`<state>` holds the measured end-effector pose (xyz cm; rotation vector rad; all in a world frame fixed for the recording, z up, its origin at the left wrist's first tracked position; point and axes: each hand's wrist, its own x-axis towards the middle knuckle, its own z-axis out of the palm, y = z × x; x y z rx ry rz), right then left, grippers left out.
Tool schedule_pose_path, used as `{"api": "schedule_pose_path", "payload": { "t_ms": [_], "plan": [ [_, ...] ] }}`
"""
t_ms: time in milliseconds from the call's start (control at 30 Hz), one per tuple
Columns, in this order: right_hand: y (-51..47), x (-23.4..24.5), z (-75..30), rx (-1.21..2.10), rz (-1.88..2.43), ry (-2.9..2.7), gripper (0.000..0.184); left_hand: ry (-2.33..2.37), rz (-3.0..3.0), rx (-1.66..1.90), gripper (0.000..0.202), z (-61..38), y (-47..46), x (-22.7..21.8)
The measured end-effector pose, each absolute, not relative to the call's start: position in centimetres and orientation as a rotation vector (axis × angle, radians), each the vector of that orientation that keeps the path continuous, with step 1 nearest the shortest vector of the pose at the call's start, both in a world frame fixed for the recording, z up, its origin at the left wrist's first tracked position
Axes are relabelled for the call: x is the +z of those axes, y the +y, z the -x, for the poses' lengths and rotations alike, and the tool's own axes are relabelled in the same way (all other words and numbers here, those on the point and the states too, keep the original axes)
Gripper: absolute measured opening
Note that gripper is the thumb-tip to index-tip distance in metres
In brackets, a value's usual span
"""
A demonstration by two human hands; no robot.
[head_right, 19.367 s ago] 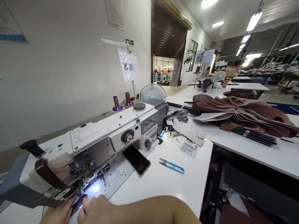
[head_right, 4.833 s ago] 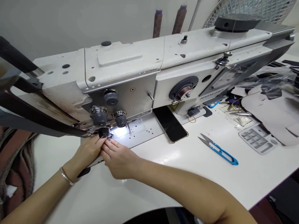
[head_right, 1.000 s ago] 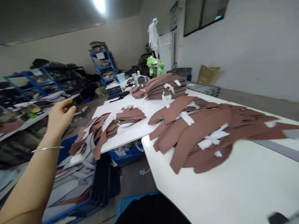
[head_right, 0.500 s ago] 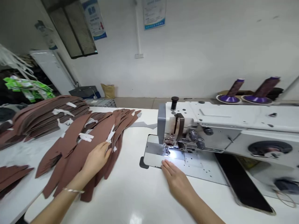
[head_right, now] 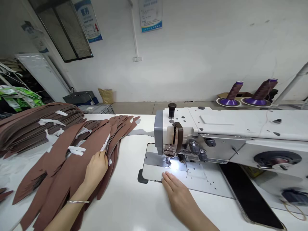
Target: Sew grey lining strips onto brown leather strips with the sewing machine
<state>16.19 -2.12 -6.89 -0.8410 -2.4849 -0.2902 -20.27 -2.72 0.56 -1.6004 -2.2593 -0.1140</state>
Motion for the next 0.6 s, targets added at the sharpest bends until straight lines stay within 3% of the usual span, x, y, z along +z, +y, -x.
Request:
{"api": "schedule_pose_path", "payload": {
  "t_ms": [300, 467, 600],
  "plan": [
    [-2.2, -7.2, -16.1, -0.289, 0.874, -2.502, 0.051, -2.404, 1.559, 0.008, 0.036, 20.2, -0.3, 3.5],
    [-2.3, -7.4, -16.0, -0.243, 0.884, -2.488, 0.051, -2.432, 1.589, -0.15, 0.018, 22.6, 1.3, 8.7],
    [-2.2, -7.1, -16.0, -0.228, 0.899, -2.509, 0.05, -2.292, 1.852, -0.199, 0.017, 18.5, -0.5, 11.9]
  ]
}}
